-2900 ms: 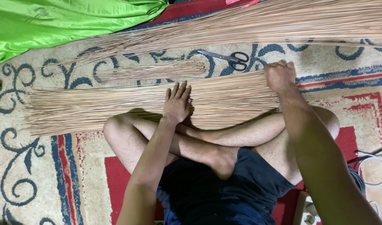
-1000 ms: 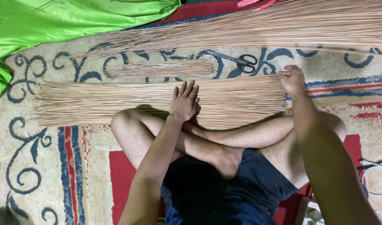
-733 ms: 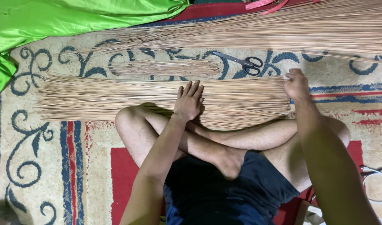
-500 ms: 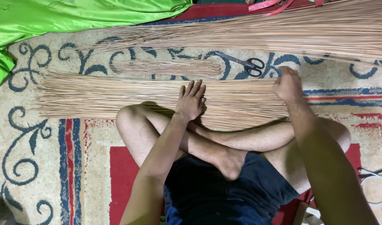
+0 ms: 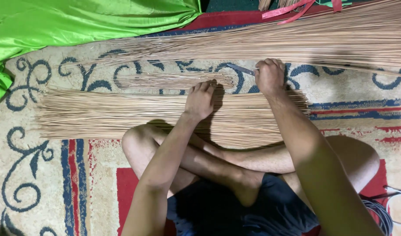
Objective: Trimming and aligning thin wooden sticks into uniform bundles using scissors
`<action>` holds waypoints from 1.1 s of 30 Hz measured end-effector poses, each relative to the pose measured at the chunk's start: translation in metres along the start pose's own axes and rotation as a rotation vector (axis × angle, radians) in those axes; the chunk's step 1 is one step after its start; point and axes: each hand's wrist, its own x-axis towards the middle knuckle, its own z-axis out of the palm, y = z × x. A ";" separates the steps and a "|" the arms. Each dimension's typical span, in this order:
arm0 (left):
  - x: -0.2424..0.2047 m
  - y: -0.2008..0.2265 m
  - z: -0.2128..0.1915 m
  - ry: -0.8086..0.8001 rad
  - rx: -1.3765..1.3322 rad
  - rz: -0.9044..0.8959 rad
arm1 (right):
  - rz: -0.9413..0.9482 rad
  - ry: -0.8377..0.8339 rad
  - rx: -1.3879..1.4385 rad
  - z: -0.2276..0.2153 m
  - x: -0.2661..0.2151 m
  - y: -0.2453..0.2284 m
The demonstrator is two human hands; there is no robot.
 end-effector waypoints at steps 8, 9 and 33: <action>0.110 -0.056 0.020 0.414 0.148 -0.009 | -0.013 0.008 -0.014 0.006 0.044 -0.033; 0.119 -0.060 0.019 0.432 0.156 -0.008 | -0.027 0.010 -0.008 0.004 0.047 -0.038; 0.161 -0.065 0.020 0.635 0.167 0.049 | -0.039 0.020 0.098 -0.011 0.040 -0.045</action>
